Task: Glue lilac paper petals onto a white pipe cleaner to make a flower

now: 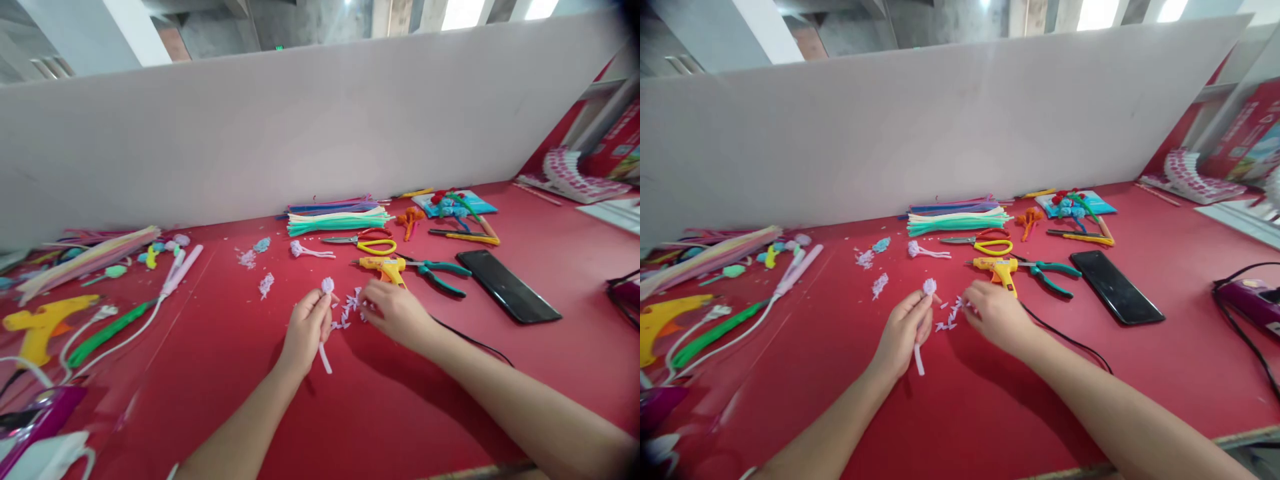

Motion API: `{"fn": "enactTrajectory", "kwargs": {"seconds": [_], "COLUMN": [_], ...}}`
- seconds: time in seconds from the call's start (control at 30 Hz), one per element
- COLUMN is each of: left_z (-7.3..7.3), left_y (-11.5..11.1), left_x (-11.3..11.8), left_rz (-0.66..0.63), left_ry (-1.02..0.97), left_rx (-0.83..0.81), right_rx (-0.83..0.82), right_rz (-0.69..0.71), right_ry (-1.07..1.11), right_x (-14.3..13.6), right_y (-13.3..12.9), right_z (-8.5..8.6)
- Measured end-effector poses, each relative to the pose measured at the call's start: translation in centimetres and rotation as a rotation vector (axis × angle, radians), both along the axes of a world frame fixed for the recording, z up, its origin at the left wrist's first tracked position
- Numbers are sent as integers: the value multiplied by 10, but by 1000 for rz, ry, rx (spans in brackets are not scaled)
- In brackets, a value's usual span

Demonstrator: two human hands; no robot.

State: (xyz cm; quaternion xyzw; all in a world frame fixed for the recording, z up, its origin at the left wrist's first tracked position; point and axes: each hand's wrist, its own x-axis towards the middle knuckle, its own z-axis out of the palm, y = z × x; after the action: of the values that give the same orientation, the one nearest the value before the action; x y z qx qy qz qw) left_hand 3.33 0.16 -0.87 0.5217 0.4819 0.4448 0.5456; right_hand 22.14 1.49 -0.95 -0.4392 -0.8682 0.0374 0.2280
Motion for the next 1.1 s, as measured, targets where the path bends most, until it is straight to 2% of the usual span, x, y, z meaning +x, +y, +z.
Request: {"fn": "enactTrajectory", "kwargs": {"seconds": [0.1, 0.33, 0.4, 0.57, 0.73, 0.9, 1.1], "left_z": [-2, -3, -2, 2, 5, 7, 7], "left_y": [0, -1, -2, -3, -6, -9, -12], "left_x": [0, 2, 2, 2, 6, 9, 7], "left_rz": [4, -36, -48, -80, -89, -93, -83], "left_ry": [15, 57, 86, 178, 267, 441, 741], "left_rx": [-4, -15, -17, -35, -56, -13, 192], "right_rx": [34, 97, 34, -289, -495, -466, -392], "right_rz": [161, 175, 160, 26, 50, 60, 145], "right_ry": [-54, -128, -31, 449, 683, 631, 477], "right_x": [-19, -26, -24, -12, -3, -3, 0], "right_y": [-9, -7, -7, -8, -10, -14, -13], "right_z": [-10, -21, -18, -4, 4, 6, 5]}}
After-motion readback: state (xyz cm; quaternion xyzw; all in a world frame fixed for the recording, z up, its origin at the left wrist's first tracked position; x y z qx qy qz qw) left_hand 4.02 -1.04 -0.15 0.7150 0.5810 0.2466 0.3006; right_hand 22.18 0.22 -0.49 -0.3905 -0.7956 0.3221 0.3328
